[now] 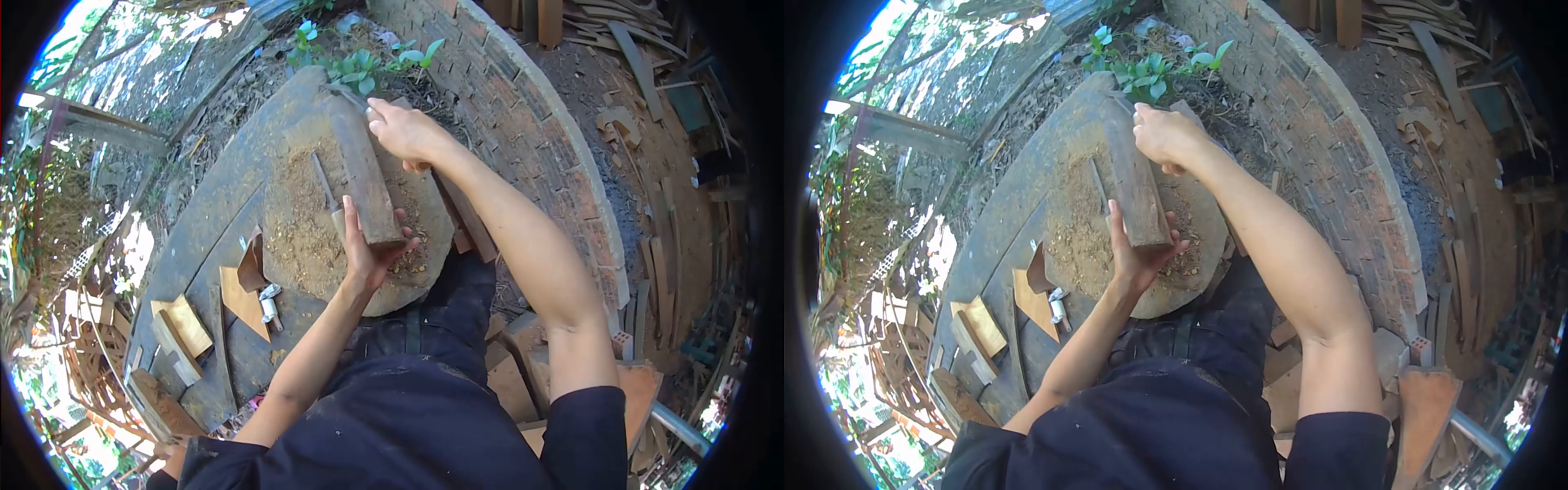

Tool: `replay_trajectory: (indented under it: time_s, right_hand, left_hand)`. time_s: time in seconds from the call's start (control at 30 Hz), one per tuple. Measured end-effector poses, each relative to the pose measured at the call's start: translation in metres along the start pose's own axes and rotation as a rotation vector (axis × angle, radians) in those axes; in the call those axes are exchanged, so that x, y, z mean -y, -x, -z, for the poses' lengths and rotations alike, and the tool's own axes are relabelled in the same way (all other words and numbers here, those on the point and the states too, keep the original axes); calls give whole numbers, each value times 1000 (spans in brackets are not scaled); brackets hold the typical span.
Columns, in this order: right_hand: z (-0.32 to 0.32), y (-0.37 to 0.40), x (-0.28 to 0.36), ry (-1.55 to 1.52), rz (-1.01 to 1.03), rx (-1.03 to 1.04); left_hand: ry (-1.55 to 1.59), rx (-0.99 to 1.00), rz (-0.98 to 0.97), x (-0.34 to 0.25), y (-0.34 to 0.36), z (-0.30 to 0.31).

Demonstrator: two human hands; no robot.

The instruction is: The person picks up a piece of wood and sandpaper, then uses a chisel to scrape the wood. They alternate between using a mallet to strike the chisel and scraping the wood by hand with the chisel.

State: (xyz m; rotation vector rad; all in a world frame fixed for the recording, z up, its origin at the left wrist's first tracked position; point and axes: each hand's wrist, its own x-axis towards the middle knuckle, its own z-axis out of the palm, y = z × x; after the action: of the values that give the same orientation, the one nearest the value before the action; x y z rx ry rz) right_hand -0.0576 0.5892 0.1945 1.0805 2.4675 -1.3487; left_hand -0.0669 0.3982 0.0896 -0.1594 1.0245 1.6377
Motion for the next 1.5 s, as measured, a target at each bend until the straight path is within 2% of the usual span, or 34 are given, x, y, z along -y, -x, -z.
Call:
replay_trajectory:
  time_s: [0.03, 0.1, 0.17, 0.2, 0.23, 0.3, 0.37, 0.43, 0.5, 0.57, 0.7, 0.83, 0.9, 1.03, 1.13, 1.23, 1.33, 1.4, 1.47, 1.5]
  right_hand:
    - [6, 5, -5, 5, -7, -2]
    - [15, 25, -24, -600, -58, 109]
    - [25, 62, -35, -828, -42, 245]
    - [27, 81, -40, -751, -42, 201]
    - [27, 102, -42, -676, -40, 155]
    - [21, 146, -37, -337, -89, -4]
    - [-17, 165, -77, 51, 494, -355]
    - [-15, 211, -52, 224, 233, -148]
    - [-24, 231, -42, 327, 147, -31]
    - [-27, 217, -38, 353, 87, 25]
    - [-29, 115, -48, 424, 292, -209]
    - [-28, 54, -37, 398, 273, -263]
    - [-30, 62, -39, 405, 261, -273]
    - [-33, 155, -49, 395, 207, -96]
    - [-22, 173, -47, 403, 136, 0]
    - [-14, 110, -40, 436, 212, -93]
    - [-21, 7, -49, 466, 328, -287]
    - [-18, -17, -42, 473, 372, -343]
    - [6, -12, -12, 16, 4, -22]
    - [13, -5, -10, 28, 8, -19]
  left_hand:
    - [29, 14, 8, -3, 4, -2]
    - [-33, -8, 20, -11, 6, 3]
    - [163, 153, 49, -18, 5, 9]
    - [268, 229, 40, -15, 3, 18]
    - [277, 223, 32, -16, 4, 17]
    - [218, 177, 19, -17, 6, 12]
    - [182, 145, 13, -12, 3, 13]
    - [150, 104, 7, -4, -1, 15]
    - [80, -1, -19, 1, -3, 12]
    - [23, -46, -38, 1, 0, 4]
    - [-95, -62, -36, 5, -4, 2]
    - [-125, -90, -57, 10, -9, 0]
    - [-139, -79, -71, 12, -8, 2]
    - [-128, -66, -144, 18, -17, 8]
    - [-158, -118, -237, 23, -17, 6]
    - [-154, -90, -164, 12, -9, -1]
    - [-172, -94, -152, 12, -9, 1]
    - [-183, -105, -125, 11, -7, 0]
    - [-185, -102, -95, 5, -6, -5]
    - [-156, -88, -129, 3, -1, -9]
